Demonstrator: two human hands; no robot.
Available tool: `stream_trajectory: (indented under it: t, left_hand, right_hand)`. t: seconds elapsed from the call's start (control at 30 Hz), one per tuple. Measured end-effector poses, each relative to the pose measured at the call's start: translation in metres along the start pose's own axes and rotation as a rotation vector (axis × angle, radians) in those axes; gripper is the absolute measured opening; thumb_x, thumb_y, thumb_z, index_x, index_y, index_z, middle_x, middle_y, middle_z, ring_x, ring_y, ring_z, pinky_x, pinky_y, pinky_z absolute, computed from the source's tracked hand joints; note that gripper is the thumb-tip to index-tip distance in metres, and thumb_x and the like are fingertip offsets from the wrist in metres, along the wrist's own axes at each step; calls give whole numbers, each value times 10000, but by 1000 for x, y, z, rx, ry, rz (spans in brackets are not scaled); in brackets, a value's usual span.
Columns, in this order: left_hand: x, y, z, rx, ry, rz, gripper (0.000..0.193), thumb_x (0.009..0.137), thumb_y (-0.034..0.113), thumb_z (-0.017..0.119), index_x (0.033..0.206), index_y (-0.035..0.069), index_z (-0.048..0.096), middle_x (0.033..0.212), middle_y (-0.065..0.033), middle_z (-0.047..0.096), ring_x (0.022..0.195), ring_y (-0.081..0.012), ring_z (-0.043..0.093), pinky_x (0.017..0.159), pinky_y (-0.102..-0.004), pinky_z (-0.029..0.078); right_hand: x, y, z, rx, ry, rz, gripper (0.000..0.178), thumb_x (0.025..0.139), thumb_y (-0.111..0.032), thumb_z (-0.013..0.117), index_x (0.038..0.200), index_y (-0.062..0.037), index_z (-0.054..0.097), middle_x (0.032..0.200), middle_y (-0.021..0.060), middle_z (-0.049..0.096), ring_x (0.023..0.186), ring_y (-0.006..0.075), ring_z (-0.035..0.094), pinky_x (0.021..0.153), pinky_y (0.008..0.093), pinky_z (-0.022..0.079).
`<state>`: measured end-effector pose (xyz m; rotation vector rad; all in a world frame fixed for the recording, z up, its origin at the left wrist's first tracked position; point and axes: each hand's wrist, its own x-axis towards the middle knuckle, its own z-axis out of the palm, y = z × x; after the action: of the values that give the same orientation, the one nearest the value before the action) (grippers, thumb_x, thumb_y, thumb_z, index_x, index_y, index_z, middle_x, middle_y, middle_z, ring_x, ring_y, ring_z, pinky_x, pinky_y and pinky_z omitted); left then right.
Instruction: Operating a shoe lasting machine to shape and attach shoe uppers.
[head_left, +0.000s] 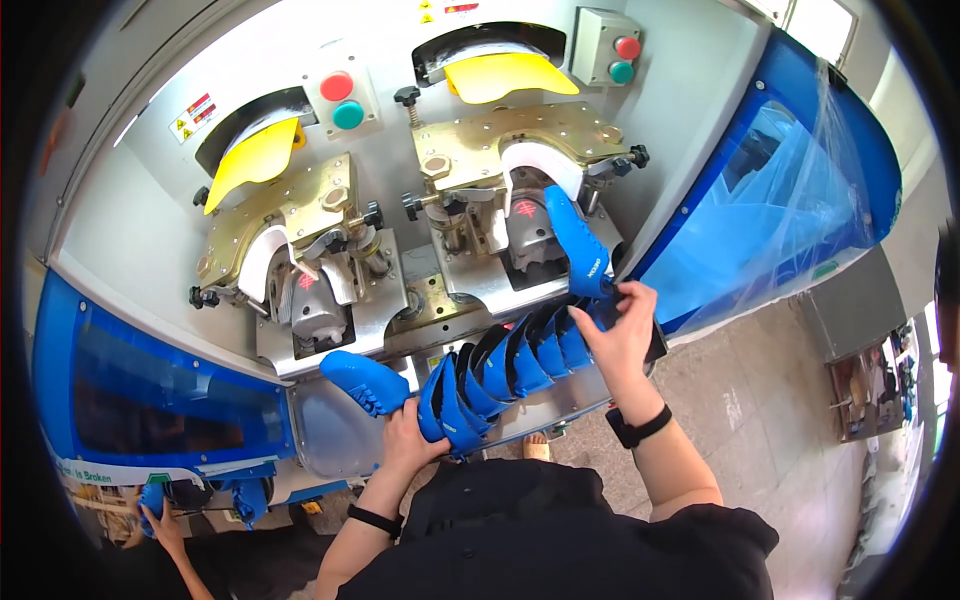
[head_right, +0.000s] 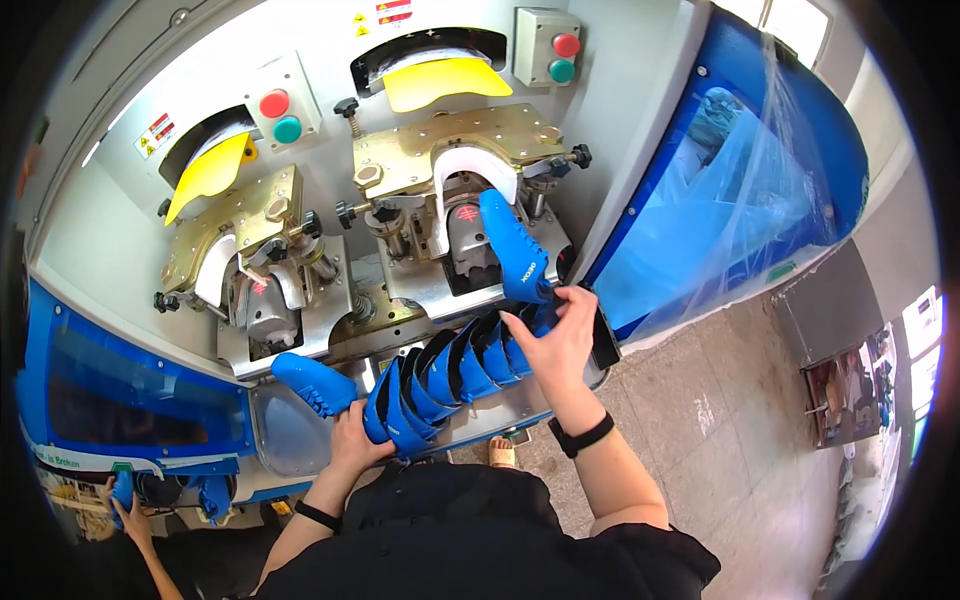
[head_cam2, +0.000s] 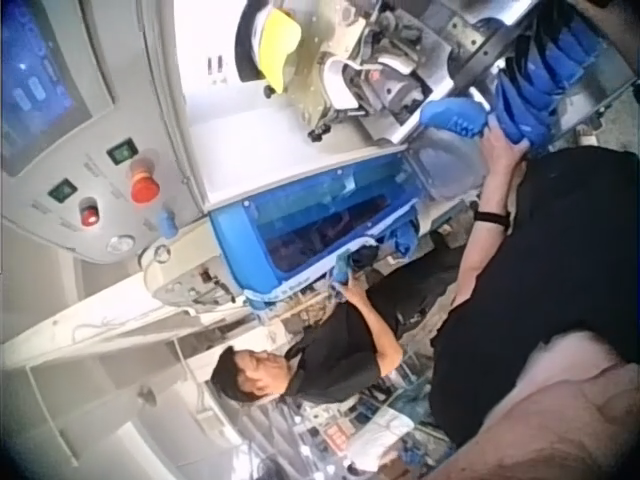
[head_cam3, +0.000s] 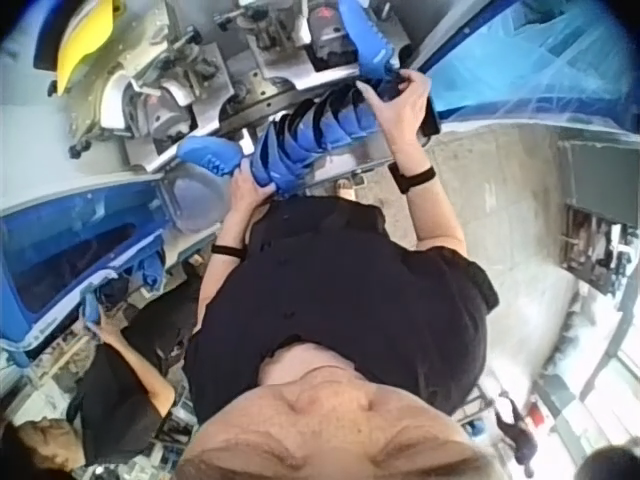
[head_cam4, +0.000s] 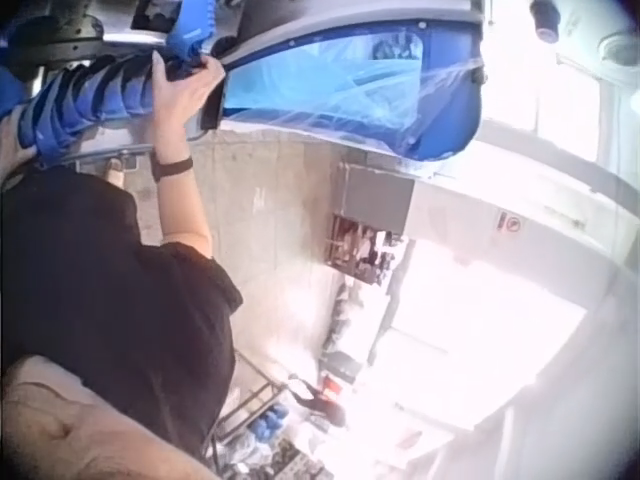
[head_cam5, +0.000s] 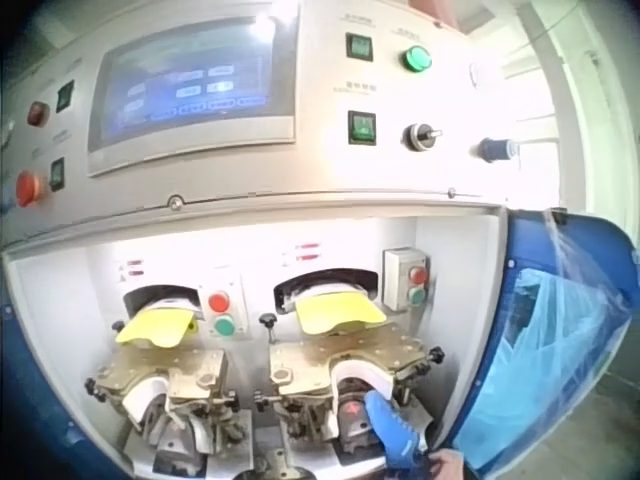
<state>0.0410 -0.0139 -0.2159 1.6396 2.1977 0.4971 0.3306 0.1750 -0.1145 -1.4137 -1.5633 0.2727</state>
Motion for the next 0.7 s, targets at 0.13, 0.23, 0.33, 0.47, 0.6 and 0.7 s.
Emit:
stream_trajectory:
  t: [0.13,0.23,0.33,0.47,0.6,0.7]
  left_hand:
    - [1,7,0,12,-1,4,846,563,369,859,1259,69,481,1111,-236,590,1064,-444,559,922,-511,481]
    - [2,8,0,12,-5,1,844,564,369,857,1258,70,482,1107,-239,590,1063,-443,560,920,-512,481]
    - [0,5,2,27,23,15,835,564,367,859,1251,73,486,1105,-241,589,1057,-445,560,917,-513,478]
    - [-2,0,5,29,55,26,840,583,445,866,1244,102,476,1118,-225,578,1058,-433,567,892,-513,487]
    - [3,5,5,4,68,53,825,555,361,873,1236,93,491,1083,-229,585,1030,-448,557,890,-519,479]
    - [0,3,3,-3,62,34,832,560,372,874,1243,98,485,1088,-229,587,1037,-445,561,893,-518,479]
  right_hand:
    - [25,-12,15,-214,111,-311,918,633,-361,876,1364,-36,425,1219,178,518,1148,385,503,943,435,461]
    - [39,-8,15,-229,75,-252,823,711,-299,817,1385,-40,423,1186,182,549,1105,374,544,925,428,474]
    - [37,13,7,-65,126,-116,658,798,-198,731,1365,-39,436,1161,182,588,1042,321,608,880,410,504]
    - [22,81,-9,819,31,510,429,982,-210,481,1361,-21,411,1193,154,578,1006,267,632,787,347,549]
    - [7,150,-32,1461,-412,1039,561,976,-395,371,1246,65,544,1023,254,689,779,368,713,558,394,596]
    - [-9,146,-31,1780,-688,1060,591,944,-453,477,1199,72,570,959,276,693,724,359,717,482,353,584]
